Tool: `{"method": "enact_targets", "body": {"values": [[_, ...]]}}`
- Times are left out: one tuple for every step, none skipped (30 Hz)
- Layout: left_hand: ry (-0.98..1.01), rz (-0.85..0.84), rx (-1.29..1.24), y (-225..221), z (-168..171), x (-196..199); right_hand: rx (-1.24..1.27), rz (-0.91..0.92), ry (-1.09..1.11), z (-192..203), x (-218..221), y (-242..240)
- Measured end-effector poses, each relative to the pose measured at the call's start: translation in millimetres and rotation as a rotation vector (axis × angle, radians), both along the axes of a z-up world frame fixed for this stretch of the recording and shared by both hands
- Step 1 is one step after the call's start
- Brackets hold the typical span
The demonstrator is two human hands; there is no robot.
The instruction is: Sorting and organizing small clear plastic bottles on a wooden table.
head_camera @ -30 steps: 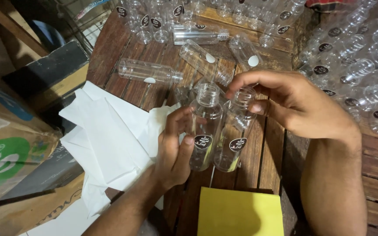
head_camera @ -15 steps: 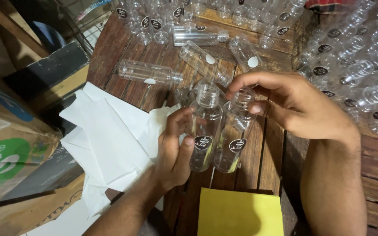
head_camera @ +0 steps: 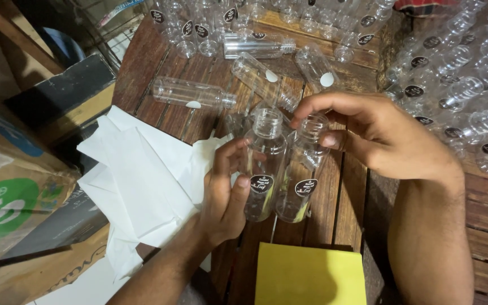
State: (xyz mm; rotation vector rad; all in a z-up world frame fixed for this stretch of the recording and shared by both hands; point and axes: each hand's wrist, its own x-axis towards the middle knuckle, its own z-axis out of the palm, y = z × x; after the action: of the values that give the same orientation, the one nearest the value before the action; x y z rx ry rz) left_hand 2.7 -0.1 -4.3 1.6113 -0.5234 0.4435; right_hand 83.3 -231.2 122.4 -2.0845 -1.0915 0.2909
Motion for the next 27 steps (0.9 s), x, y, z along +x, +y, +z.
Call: {"method": "enact_targets", "body": {"values": [[0.000, 0.000, 0.000, 0.1, 0.7, -0.4, 0.000, 0.000, 0.000, 0.4, -0.3, 0.2], [0.002, 0.006, 0.010, 0.1, 1.5, -0.9, -0.001, -0.004, 0.010, 0.9, -0.6, 0.4], [0.003, 0.012, 0.020, 0.3, 2.5, -1.1, -0.001, -0.009, 0.019, 1.5, -0.8, 0.7], [0.003, 0.012, 0.020, 0.5, 2.2, -1.0, -0.001, -0.009, 0.018, 1.0, -0.6, 0.4], [0.011, 0.005, 0.020, 0.7, 2.0, -1.0, 0.016, -0.004, 0.035, 0.4, -0.6, -0.1], [0.019, -0.003, 0.020, 0.8, 1.8, -1.0, 0.033, 0.000, 0.052, -0.2, -0.6, -0.6], [0.018, -0.004, 0.020, 0.3, 1.9, -0.8, 0.033, -0.001, 0.051, 0.3, -0.7, -0.4], [0.019, 0.005, 0.016, -0.3, 2.1, -0.7, 0.016, -0.006, 0.030, 0.8, -0.8, -0.1], [0.021, 0.015, 0.012, -0.8, 2.2, -1.1, -0.002, -0.010, 0.011, 1.2, -1.1, 0.3], [0.022, 0.016, 0.012, -0.9, 1.9, -1.3, -0.002, -0.010, 0.011, 0.8, -1.0, 0.1], [0.017, 0.014, 0.007, -1.0, 1.6, -1.1, 0.005, -0.004, 0.014, 0.5, -0.9, 0.0], [0.012, 0.012, 0.001, -1.2, 1.4, -1.0, 0.011, 0.001, 0.016, 0.2, -0.8, -0.2], [0.012, 0.011, 0.001, -0.5, 2.0, -1.5, 0.012, 0.001, 0.016, -0.3, -0.9, -0.1], [0.035, 0.019, 0.022, 0.1, 2.8, -1.9, 0.025, 0.011, 0.027, -0.8, -1.0, 0.0], [0.058, 0.027, 0.042, 0.6, 3.5, -2.3, 0.038, 0.021, 0.038, -1.2, -1.0, 0.0], [0.058, 0.026, 0.042, 0.8, 3.2, -1.8, 0.038, 0.020, 0.038, -1.2, -0.8, -0.3], [0.045, 0.022, 0.040, 1.2, 3.0, -1.5, 0.019, 0.006, 0.023, -1.1, -0.9, -0.4], [0.032, 0.019, 0.038, 1.3, 3.1, -1.5, 0.000, -0.009, 0.008, -0.7, -1.3, -0.9], [0.031, 0.010, 0.036, 3.9, -1.9, -1.1, -0.002, -0.018, 0.007, -1.1, -1.1, 0.5], [0.046, -0.008, -0.025, 5.6, -6.5, -0.9, 0.033, 0.027, -0.042, -1.0, -1.1, 1.0], [0.056, -0.045, -0.088, 5.5, -10.3, 2.4, 0.064, 0.054, -0.097, 0.8, -3.6, -1.5], [0.049, -0.074, -0.091, 8.9, -21.2, 4.7, 0.058, 0.026, -0.106, 0.5, -3.7, -1.8], [0.021, 0.030, -0.098, 10.5, -31.6, 8.0, 0.125, 0.073, -0.103, 0.9, -6.0, -4.5], [-0.006, 0.134, -0.107, 11.3, -41.7, 11.6, 0.192, 0.120, -0.103, 1.8, -8.6, -8.0], [-0.016, 0.090, -0.114, 15.7, -39.1, 11.8, 0.182, 0.079, -0.119, 7.5, -13.0, -8.2], [-0.029, 0.144, -0.053, 20.1, -36.6, 12.6, 0.195, 0.111, -0.137, 13.2, -17.4, -8.6], [-0.042, 0.200, -0.001, 21.9, -35.6, 13.5, 0.200, 0.145, -0.155, 19.2, -21.5, -10.4]]}}
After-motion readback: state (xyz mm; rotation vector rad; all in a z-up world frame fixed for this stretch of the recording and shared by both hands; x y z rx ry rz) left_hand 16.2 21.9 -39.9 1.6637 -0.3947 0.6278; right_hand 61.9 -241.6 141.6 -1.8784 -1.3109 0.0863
